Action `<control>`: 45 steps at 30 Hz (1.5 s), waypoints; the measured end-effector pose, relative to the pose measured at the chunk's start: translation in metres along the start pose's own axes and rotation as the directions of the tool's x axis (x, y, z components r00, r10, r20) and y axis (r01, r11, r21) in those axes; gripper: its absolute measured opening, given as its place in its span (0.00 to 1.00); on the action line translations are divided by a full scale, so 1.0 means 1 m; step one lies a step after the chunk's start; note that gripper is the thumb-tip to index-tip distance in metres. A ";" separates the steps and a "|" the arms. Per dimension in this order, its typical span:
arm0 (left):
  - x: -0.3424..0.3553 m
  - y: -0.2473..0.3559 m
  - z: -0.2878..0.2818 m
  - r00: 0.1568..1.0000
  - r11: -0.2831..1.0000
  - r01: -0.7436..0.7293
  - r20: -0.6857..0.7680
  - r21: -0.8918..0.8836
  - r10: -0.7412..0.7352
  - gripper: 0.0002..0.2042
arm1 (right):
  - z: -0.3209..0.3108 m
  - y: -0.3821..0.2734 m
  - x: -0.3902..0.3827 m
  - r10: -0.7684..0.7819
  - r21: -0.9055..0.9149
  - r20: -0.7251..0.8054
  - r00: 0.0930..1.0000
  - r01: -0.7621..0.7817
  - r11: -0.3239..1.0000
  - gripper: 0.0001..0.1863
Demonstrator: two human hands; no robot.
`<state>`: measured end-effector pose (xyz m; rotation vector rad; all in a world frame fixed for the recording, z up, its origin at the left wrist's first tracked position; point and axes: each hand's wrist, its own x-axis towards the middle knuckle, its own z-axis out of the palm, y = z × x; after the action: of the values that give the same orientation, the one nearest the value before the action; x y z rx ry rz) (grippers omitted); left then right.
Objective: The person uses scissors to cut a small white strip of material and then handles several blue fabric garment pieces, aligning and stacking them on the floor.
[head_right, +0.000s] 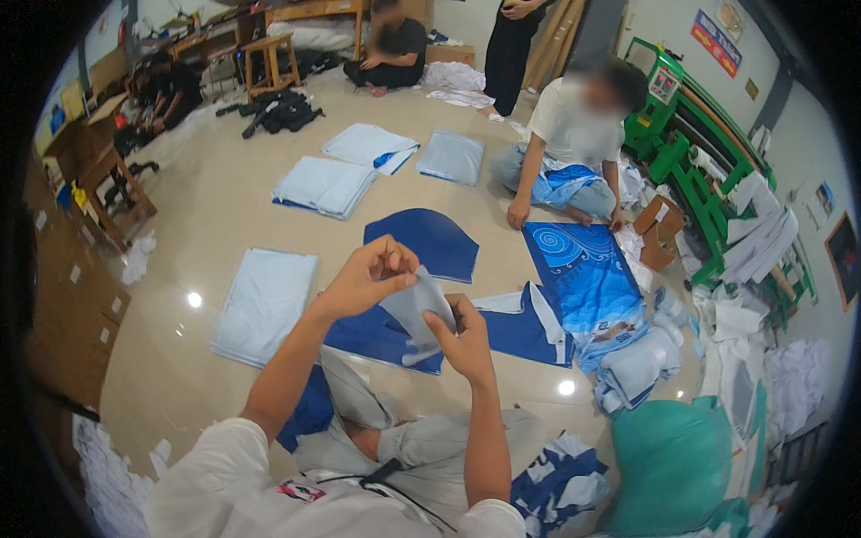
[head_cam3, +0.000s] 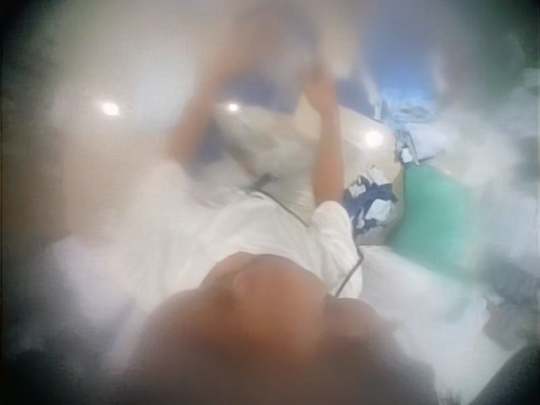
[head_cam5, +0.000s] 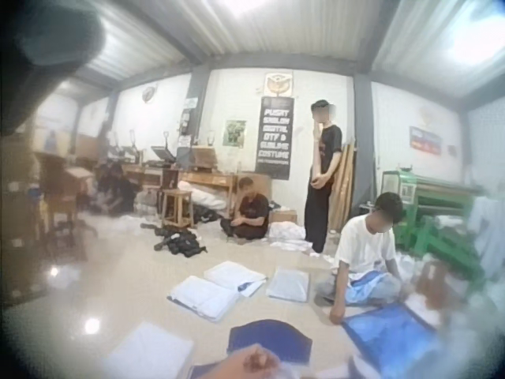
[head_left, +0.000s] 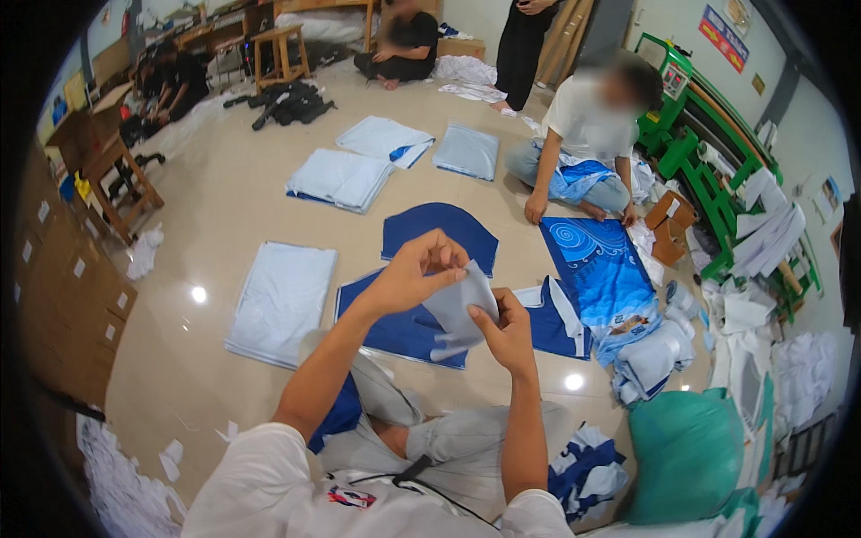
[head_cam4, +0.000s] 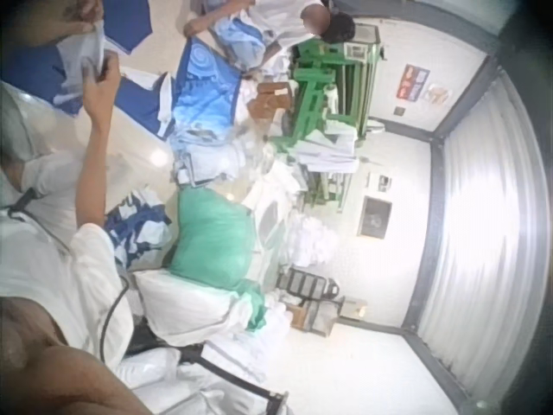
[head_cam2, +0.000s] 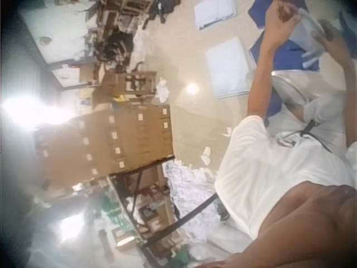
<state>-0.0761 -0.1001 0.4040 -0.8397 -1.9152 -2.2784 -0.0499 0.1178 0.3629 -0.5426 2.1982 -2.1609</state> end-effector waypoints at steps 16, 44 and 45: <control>0.001 0.034 -0.002 0.933 0.917 -0.268 -0.158 0.294 0.323 0.11 | 0.005 0.029 -0.022 -0.044 -0.372 -0.050 0.998 0.023 0.928 0.12; -0.131 0.064 -0.140 0.535 0.687 -0.038 -0.566 0.726 0.627 0.10 | -0.026 0.041 -0.043 -0.609 -0.502 -0.218 0.763 0.447 0.740 0.15; -0.126 0.060 -0.132 0.567 0.699 0.001 -0.576 0.715 0.589 0.11 | -0.029 0.047 -0.045 -0.496 -0.436 -0.197 0.846 0.377 0.817 0.13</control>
<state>0.0046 -0.2743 0.3925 -0.0202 -1.6812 -1.2032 -0.0264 0.1564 0.3079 -0.8680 2.9590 -2.1189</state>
